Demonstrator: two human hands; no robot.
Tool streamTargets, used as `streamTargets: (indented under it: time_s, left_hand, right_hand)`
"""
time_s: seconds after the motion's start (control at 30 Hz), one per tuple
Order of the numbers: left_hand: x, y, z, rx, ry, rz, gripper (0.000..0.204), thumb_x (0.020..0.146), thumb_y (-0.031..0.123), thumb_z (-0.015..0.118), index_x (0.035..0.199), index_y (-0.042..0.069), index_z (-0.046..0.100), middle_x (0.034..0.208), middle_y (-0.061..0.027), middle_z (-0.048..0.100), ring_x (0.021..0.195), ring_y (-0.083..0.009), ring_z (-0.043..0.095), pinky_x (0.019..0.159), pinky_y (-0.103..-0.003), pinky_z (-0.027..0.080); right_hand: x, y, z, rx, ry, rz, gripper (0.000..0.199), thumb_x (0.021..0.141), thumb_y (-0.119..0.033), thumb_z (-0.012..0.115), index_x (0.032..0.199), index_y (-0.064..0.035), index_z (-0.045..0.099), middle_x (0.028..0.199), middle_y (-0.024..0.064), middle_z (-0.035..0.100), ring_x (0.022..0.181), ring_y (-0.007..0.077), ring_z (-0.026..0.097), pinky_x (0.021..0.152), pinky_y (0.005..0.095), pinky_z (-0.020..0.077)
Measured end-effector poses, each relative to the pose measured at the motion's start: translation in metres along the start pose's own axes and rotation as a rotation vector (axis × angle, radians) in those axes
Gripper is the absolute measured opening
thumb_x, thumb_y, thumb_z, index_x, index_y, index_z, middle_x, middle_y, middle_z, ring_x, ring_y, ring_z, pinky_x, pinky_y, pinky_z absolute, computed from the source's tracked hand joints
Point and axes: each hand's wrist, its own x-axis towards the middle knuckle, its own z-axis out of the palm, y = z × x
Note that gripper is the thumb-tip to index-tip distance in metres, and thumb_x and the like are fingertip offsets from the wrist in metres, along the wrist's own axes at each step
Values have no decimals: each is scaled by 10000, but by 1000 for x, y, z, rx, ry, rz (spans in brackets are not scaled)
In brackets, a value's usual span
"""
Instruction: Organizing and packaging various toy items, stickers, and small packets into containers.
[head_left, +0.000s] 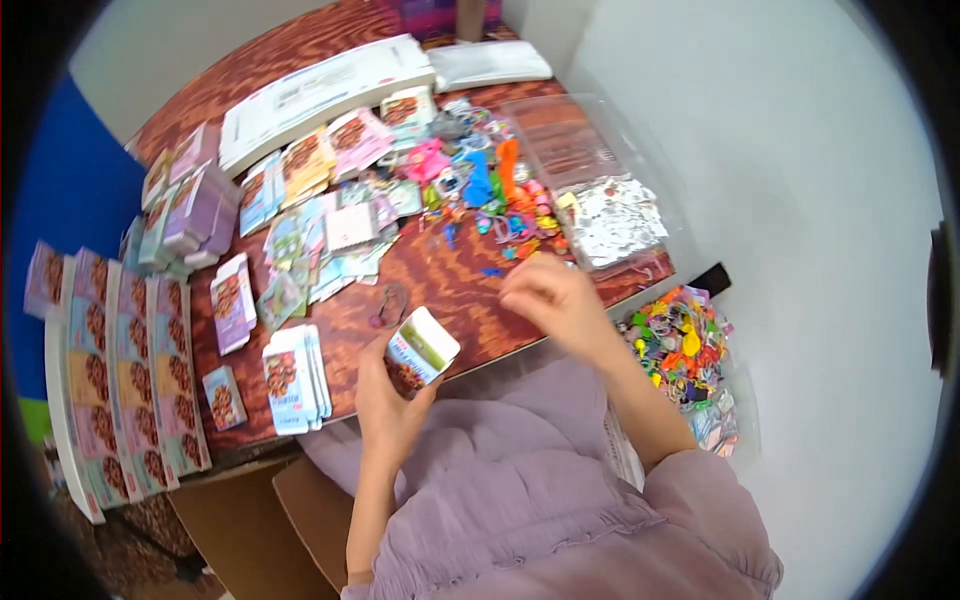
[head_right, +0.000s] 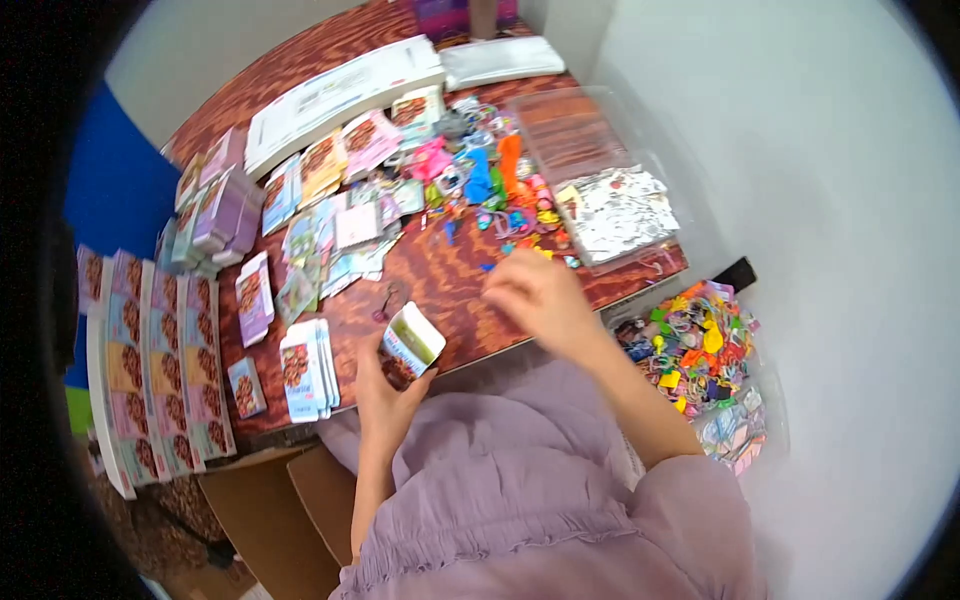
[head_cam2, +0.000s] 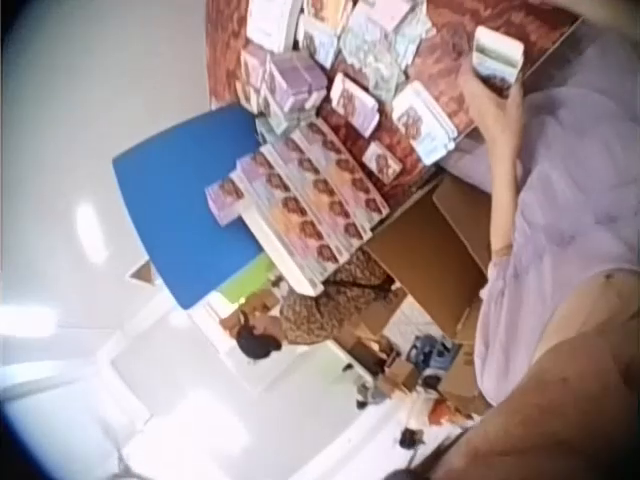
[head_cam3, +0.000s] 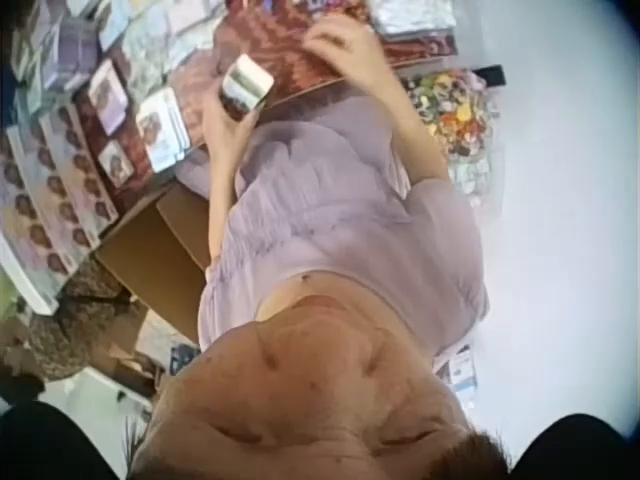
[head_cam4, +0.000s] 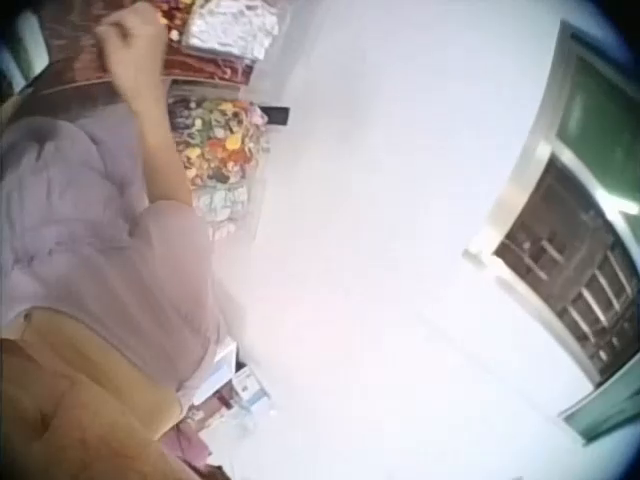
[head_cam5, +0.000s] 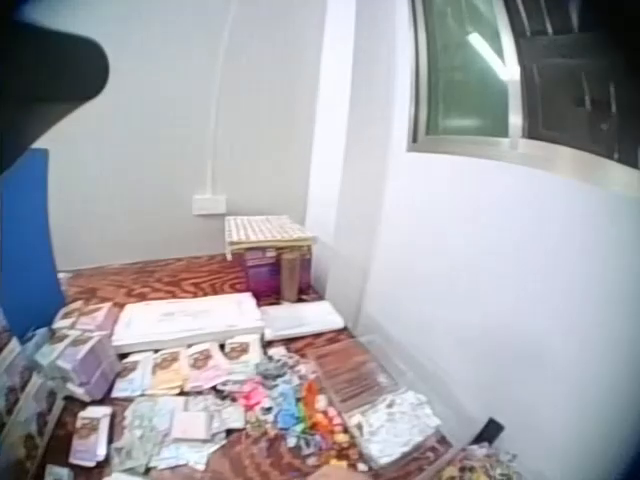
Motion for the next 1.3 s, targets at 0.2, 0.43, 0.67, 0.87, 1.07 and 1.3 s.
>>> streamTargets:
  time_s: [0.2,0.43,0.67,0.87,1.07,1.3]
  left_hand:
    - [8,9,4,-10,-49,41,726,684,93,851,1292,-22,472,1163,-165,564,1045,-285,592,889,-365,485]
    - [6,1,10,14,-43,23,725,676,106,857,1286,-10,482,1155,-168,578,1035,-313,599,876,-387,486]
    - [10,4,7,43,-82,48,722,696,68,846,1306,-26,471,1184,-144,564,1052,-244,586,908,-349,481]
    - [6,0,6,-32,-27,15,729,674,120,859,1289,-5,488,1172,-183,576,1062,-348,592,889,-411,479]
    - [9,-2,5,-9,-50,9,723,678,117,857,1288,-3,489,1182,-180,573,1074,-341,587,905,-408,472]
    - [4,-2,3,-73,-48,-33,719,681,111,855,1289,-2,489,1195,-177,568,1088,-335,581,918,-399,466]
  right_hand:
    - [0,102,-97,-674,340,272,121,792,-141,694,821,-26,678,792,117,632,776,284,621,702,379,484]
    - [9,114,-100,-506,241,384,199,722,-121,731,761,-24,561,784,97,579,788,283,597,712,395,472]
    - [5,120,-96,-693,286,153,168,742,-91,713,734,-26,559,763,82,555,712,211,573,652,344,448]
    - [8,110,-109,-388,274,397,153,757,-99,722,876,-14,677,628,58,546,595,145,526,582,318,424]
    - [29,112,-99,-354,63,362,196,753,-82,714,935,-25,668,642,53,557,616,158,556,585,333,427]
    - [21,116,-94,-445,259,291,141,749,-85,739,797,-28,619,706,83,575,642,223,573,618,353,441]
